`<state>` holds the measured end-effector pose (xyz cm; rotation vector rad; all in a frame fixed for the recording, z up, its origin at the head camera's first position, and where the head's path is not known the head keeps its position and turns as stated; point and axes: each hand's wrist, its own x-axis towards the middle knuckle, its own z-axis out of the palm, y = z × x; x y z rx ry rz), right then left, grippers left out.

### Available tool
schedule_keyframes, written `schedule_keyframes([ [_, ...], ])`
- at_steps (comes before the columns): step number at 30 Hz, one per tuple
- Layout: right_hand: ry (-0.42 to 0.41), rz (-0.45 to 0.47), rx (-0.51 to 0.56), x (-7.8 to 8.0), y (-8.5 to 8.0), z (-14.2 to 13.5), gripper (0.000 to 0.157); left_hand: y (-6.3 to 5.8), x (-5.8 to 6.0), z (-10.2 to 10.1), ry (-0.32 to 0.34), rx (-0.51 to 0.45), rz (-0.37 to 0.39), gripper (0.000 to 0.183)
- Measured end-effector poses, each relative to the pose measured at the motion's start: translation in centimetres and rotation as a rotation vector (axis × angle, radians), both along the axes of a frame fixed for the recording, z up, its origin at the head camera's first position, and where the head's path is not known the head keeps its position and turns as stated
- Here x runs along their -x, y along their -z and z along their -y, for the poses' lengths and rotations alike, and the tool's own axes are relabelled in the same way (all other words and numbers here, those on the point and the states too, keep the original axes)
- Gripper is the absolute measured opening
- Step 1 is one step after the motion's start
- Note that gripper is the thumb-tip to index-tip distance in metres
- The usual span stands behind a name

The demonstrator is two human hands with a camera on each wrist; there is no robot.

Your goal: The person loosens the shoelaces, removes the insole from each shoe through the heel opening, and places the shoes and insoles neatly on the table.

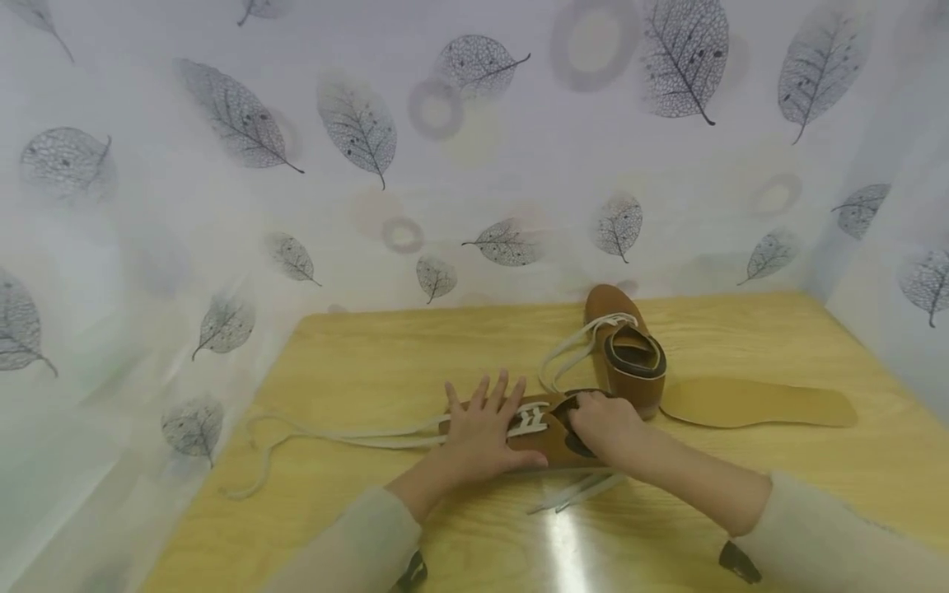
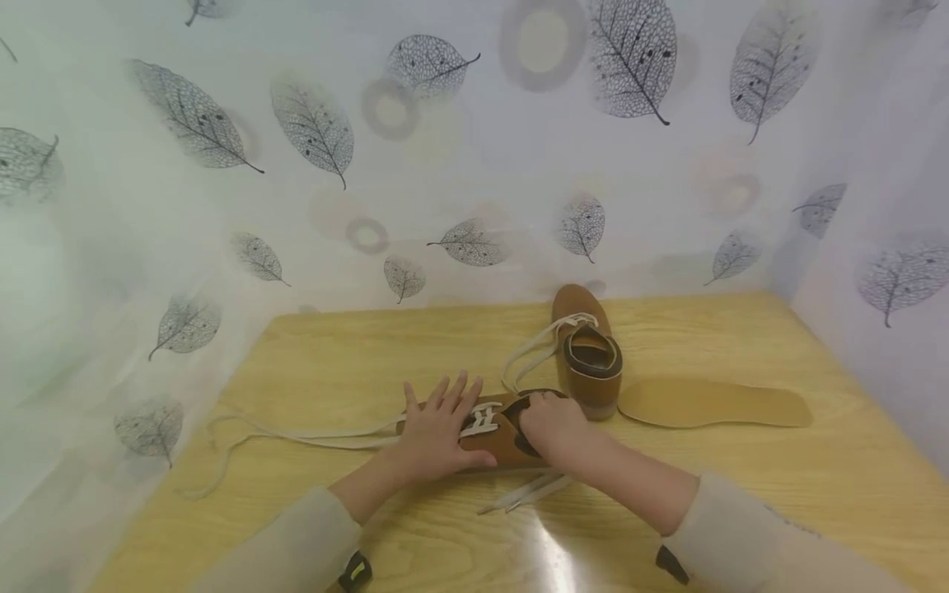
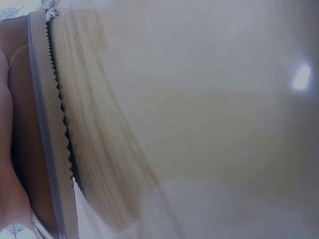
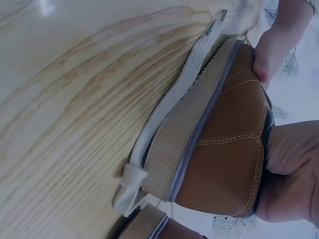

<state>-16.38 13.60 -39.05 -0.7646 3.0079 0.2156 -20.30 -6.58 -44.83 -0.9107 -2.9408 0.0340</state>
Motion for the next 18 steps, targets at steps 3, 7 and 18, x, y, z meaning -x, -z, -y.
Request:
schedule_keyframes([
  [3,0.007,0.048,0.015,0.0,0.0,0.0,0.028,0.0,0.1,-0.1,0.005,0.006,-0.002,0.112],
  [7,-0.019,0.012,0.091,0.3,0.5,-0.6,0.021,0.1,0.2,-0.2,0.006,0.006,-0.003,0.111],
  [18,0.065,0.322,0.689,2.3,-0.7,-2.1,0.012,0.1,0.0,-0.3,0.001,-0.009,0.005,0.112],
])
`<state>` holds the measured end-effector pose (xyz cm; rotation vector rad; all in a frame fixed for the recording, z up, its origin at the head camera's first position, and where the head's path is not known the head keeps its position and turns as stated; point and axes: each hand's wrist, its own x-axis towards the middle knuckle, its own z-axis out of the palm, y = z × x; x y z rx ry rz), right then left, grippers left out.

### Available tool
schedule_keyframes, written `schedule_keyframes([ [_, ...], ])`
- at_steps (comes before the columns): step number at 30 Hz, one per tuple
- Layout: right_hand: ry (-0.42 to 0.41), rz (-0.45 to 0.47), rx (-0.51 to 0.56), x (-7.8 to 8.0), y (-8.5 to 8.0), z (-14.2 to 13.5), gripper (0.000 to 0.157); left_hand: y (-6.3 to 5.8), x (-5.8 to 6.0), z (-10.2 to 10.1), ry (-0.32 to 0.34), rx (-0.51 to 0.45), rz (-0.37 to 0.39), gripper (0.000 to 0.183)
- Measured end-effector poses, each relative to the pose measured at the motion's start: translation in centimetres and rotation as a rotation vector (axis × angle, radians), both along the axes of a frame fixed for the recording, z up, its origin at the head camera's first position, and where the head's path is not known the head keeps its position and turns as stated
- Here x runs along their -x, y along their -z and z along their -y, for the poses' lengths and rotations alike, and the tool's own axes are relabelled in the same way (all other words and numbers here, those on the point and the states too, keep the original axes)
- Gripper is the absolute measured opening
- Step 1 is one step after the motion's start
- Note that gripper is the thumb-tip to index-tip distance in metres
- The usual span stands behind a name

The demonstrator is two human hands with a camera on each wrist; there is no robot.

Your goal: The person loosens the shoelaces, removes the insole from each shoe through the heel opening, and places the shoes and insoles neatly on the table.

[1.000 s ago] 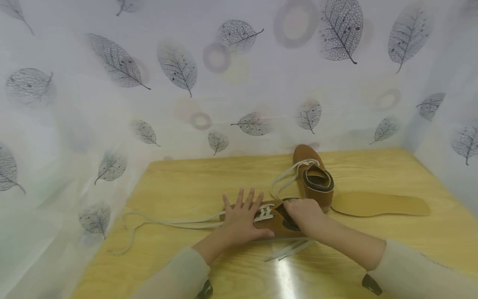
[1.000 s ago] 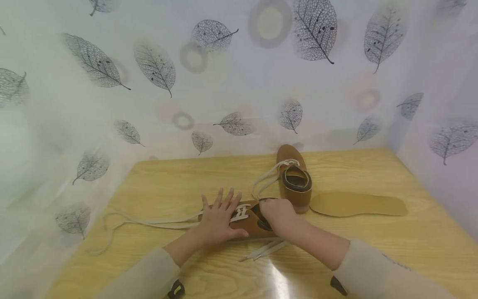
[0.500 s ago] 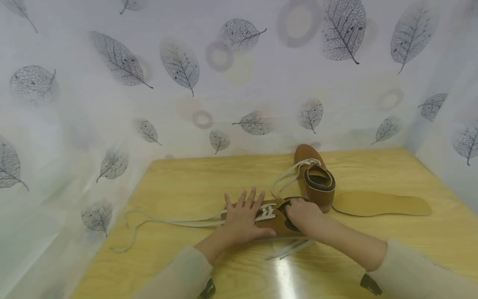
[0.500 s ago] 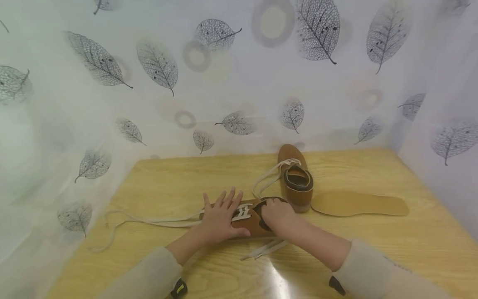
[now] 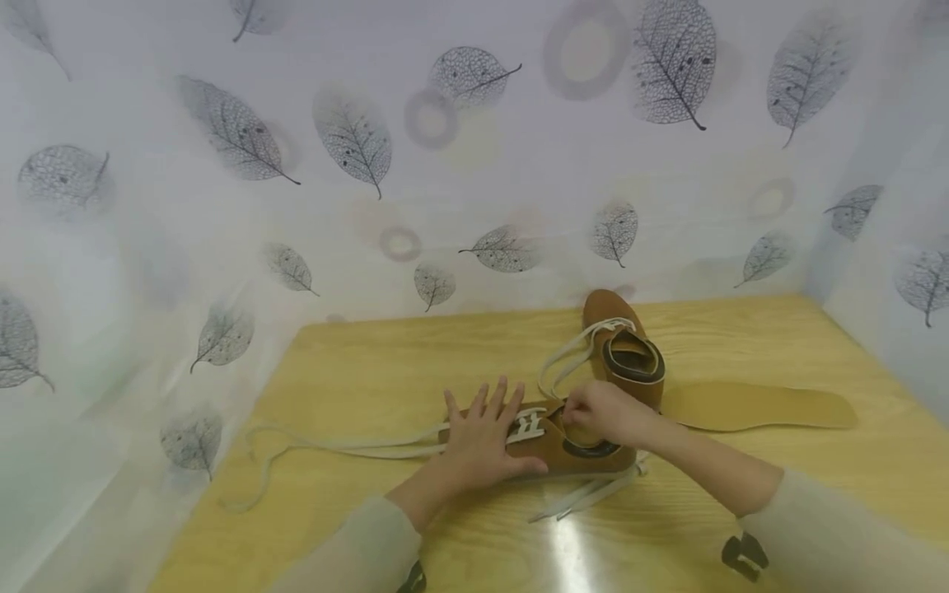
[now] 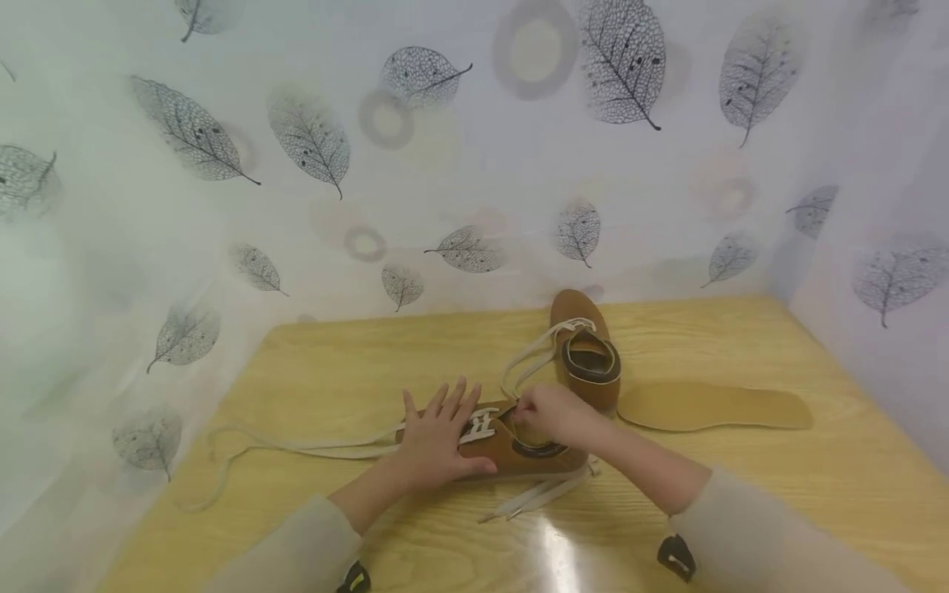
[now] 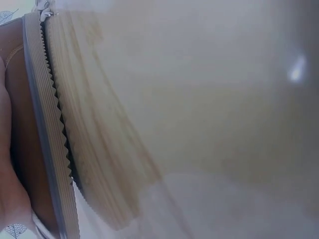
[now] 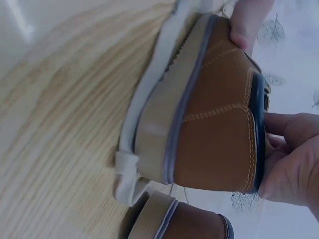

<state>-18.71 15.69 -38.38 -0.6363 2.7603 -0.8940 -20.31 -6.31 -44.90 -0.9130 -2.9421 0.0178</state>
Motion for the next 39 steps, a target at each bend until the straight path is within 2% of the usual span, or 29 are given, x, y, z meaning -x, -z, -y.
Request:
schedule_keyframes([
  [3,-0.018,0.105,0.102,0.8,-0.5,-0.4,0.015,0.1,-0.1,0.1,-0.007,-0.001,-0.002,0.113],
  [5,0.006,0.198,0.164,1.1,-0.6,-0.7,0.015,0.2,0.0,0.1,-0.007,-0.004,-0.007,0.113],
  [8,0.090,0.348,0.299,1.4,-0.7,-1.3,0.016,0.2,0.0,0.0,-0.005,-0.011,-0.003,0.114],
  [11,0.151,0.428,0.377,1.5,-0.7,-1.7,0.019,0.2,-0.1,0.0,-0.003,-0.013,0.001,0.114],
  [14,0.169,0.423,0.363,1.3,-0.9,-1.8,0.022,0.3,-0.1,-0.1,-0.004,-0.008,-0.004,0.113],
  [19,0.171,0.334,0.293,0.7,-1.1,-1.7,0.025,0.4,-0.1,-0.1,-0.003,-0.011,0.007,0.113],
  [24,0.156,0.209,0.246,0.6,-1.1,-1.8,0.013,0.3,-0.1,0.0,-0.020,-0.015,0.019,0.113],
  [28,0.098,0.138,0.211,0.7,-1.4,-2.0,0.008,0.1,-0.1,0.3,-0.022,-0.012,0.035,0.112],
  [33,0.096,0.206,0.205,0.8,-2.3,-3.2,0.009,0.0,-0.1,0.2,-0.010,-0.026,0.055,0.110],
  [39,0.054,0.285,0.228,1.3,-2.9,-5.5,0.015,0.0,-0.1,0.2,-0.008,-0.014,0.024,0.111],
])
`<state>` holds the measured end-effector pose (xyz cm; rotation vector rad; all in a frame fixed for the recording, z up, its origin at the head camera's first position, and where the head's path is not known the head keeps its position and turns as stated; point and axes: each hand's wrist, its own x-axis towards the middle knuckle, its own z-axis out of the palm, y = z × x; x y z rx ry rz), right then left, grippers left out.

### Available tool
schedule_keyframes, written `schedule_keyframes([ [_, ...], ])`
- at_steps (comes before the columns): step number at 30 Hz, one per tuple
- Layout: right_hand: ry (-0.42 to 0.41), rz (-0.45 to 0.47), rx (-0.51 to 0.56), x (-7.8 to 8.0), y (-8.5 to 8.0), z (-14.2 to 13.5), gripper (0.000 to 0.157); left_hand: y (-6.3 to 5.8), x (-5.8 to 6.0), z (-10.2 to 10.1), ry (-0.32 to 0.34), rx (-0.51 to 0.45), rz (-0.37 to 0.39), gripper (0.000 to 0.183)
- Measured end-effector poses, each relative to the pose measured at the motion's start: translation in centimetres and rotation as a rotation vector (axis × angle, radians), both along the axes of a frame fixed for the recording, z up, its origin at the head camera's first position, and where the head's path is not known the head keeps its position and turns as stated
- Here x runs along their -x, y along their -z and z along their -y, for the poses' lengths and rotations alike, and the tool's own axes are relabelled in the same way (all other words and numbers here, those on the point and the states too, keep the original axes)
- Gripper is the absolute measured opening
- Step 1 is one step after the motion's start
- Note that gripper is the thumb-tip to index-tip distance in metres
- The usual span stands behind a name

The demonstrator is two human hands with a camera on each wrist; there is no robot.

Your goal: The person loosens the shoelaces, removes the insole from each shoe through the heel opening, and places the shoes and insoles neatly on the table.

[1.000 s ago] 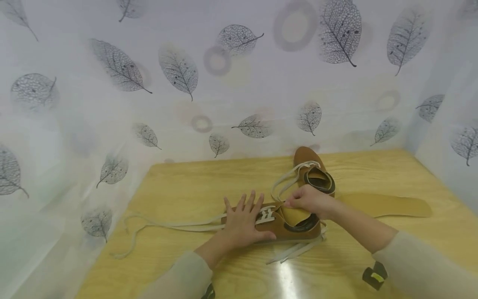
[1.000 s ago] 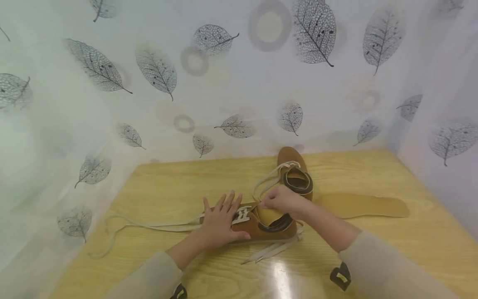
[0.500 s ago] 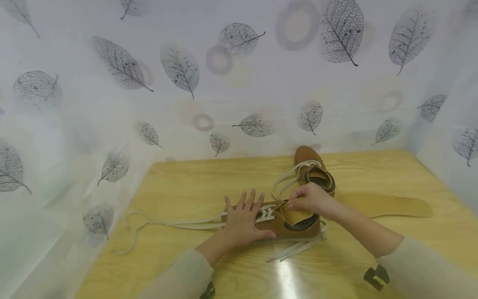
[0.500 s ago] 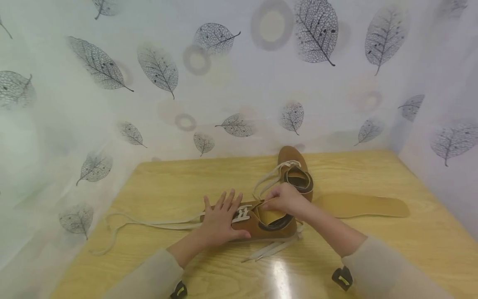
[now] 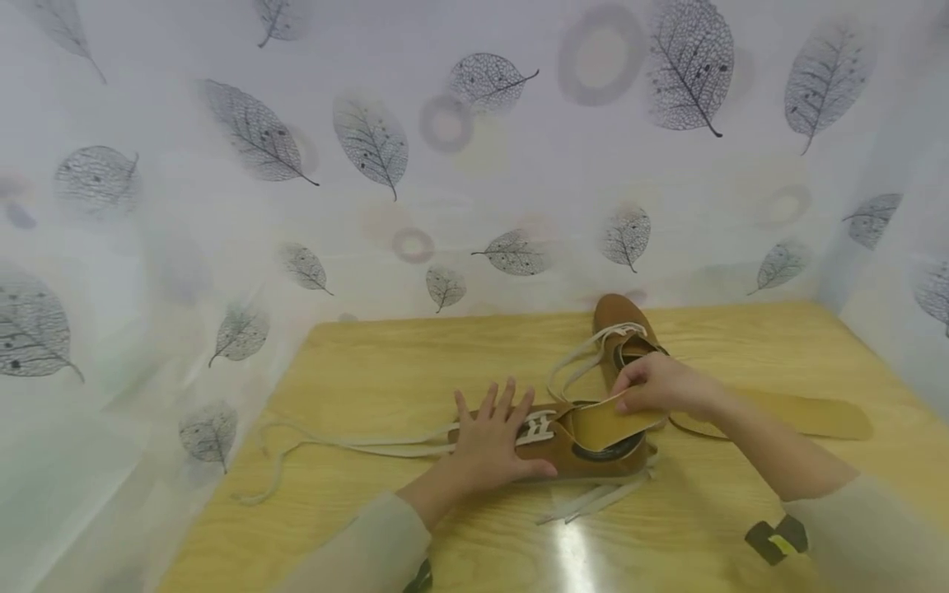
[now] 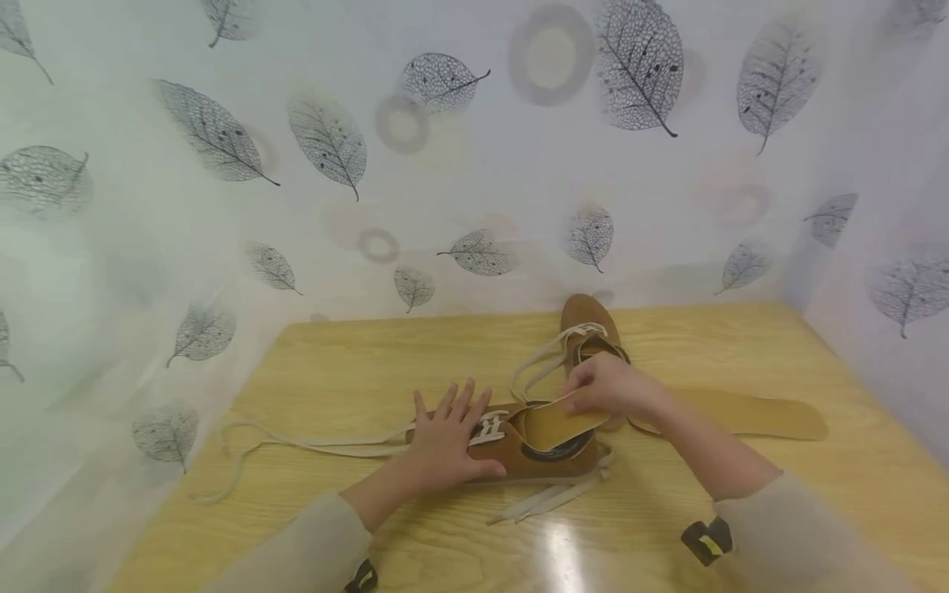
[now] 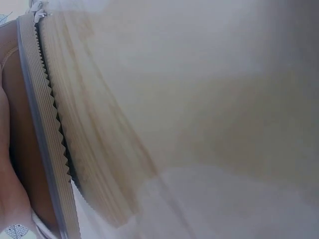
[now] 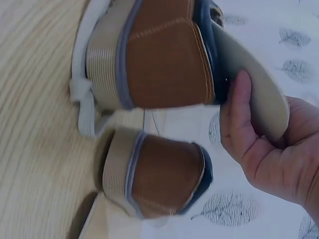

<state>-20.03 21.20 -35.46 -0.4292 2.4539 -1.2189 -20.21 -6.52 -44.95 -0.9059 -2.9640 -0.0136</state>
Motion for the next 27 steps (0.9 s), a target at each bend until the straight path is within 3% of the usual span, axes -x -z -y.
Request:
schedule_keyframes([
  [9,-0.004,0.098,0.031,0.1,0.0,-2.7,0.023,0.2,0.1,0.0,-0.007,0.010,-0.014,0.111],
  [19,0.033,0.052,-0.044,-0.6,-1.1,-4.2,0.026,0.2,0.1,-0.2,-0.005,0.005,-0.013,0.110],
  [21,0.052,-0.036,-0.119,-0.7,-1.0,-4.1,0.023,0.1,0.1,-0.2,-0.004,0.004,-0.015,0.110],
  [24,0.085,-0.252,-0.251,-1.2,-0.8,-3.2,0.020,0.2,0.1,-0.2,-0.002,0.006,-0.018,0.110],
  [27,0.014,-0.644,-0.349,-1.8,-0.1,-2.1,0.019,0.3,0.1,-0.2,-0.006,0.008,-0.023,0.110],
])
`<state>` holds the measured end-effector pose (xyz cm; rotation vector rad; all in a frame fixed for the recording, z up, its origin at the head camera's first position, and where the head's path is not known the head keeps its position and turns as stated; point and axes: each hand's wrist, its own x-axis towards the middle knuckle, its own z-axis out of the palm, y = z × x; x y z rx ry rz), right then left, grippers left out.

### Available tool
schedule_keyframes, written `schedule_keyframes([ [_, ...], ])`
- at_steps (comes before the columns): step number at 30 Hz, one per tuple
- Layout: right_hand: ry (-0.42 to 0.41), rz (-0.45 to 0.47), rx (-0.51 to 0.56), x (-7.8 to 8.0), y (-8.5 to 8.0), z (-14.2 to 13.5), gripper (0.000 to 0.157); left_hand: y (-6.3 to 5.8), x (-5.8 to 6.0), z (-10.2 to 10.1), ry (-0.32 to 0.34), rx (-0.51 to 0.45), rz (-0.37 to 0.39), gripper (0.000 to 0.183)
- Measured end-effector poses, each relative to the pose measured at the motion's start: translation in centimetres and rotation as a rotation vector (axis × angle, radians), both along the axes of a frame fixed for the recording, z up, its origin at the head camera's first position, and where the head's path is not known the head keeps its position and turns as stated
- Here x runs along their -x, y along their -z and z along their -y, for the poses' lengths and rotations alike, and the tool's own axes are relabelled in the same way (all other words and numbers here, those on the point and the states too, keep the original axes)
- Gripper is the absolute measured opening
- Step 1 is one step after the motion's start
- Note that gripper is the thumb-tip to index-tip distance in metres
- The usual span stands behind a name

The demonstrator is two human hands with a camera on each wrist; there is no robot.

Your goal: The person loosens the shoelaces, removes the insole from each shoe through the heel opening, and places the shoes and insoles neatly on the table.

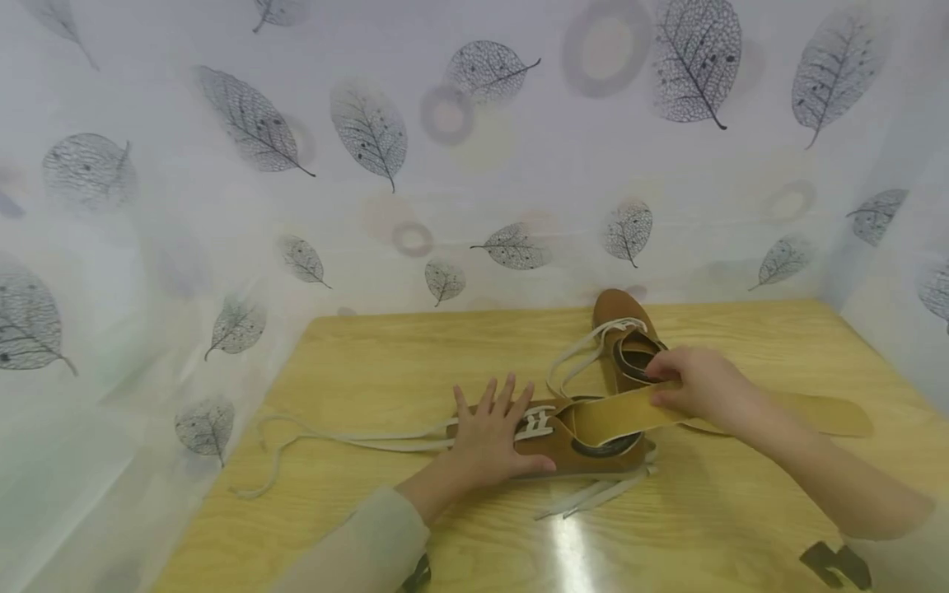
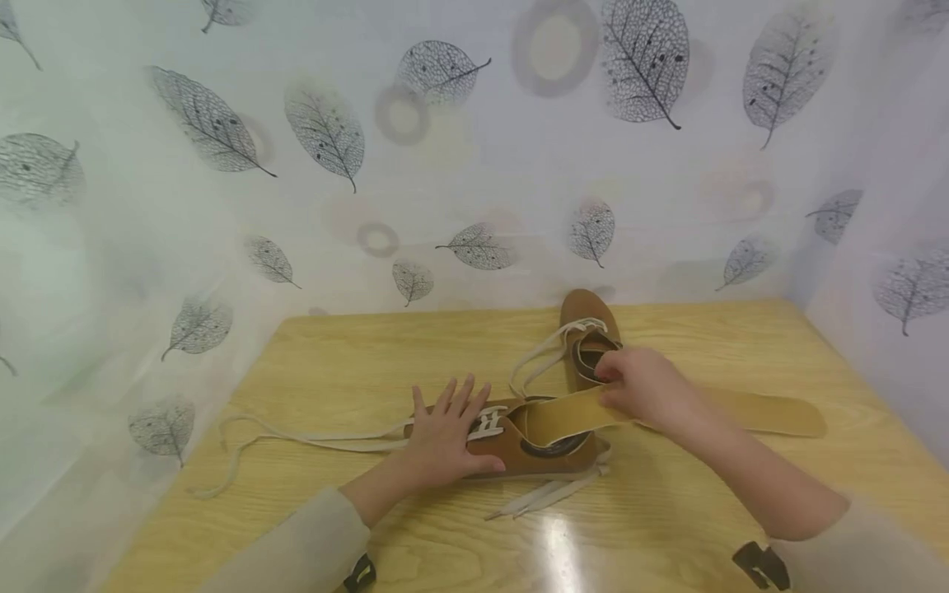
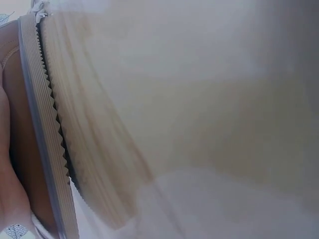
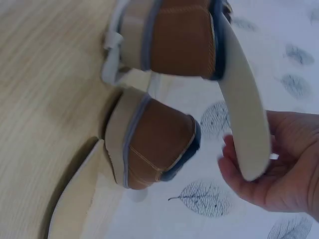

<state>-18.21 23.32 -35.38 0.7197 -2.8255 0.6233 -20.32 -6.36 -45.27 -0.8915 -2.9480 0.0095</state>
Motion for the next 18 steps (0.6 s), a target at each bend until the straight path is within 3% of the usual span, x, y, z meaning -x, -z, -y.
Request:
schedule_keyframes([
  [4,-0.220,-0.535,-0.150,-0.8,1.2,1.3,0.028,0.1,0.1,0.0,-0.004,-0.001,-0.007,0.111],
  [6,-0.287,-0.673,-0.218,-1.1,1.7,1.8,0.028,0.1,0.1,0.0,0.000,-0.005,-0.007,0.111],
  [10,-0.351,-0.754,-0.358,-1.8,2.3,2.4,0.019,0.0,0.1,-0.1,0.003,-0.008,-0.005,0.110],
  [13,-0.397,-0.789,-0.446,-2.1,2.7,2.7,0.029,-0.1,0.0,0.0,0.001,-0.007,-0.004,0.110],
  [18,-0.456,-0.859,-0.568,-2.3,3.2,2.5,0.030,-0.1,-0.1,0.0,0.004,-0.004,-0.012,0.110],
])
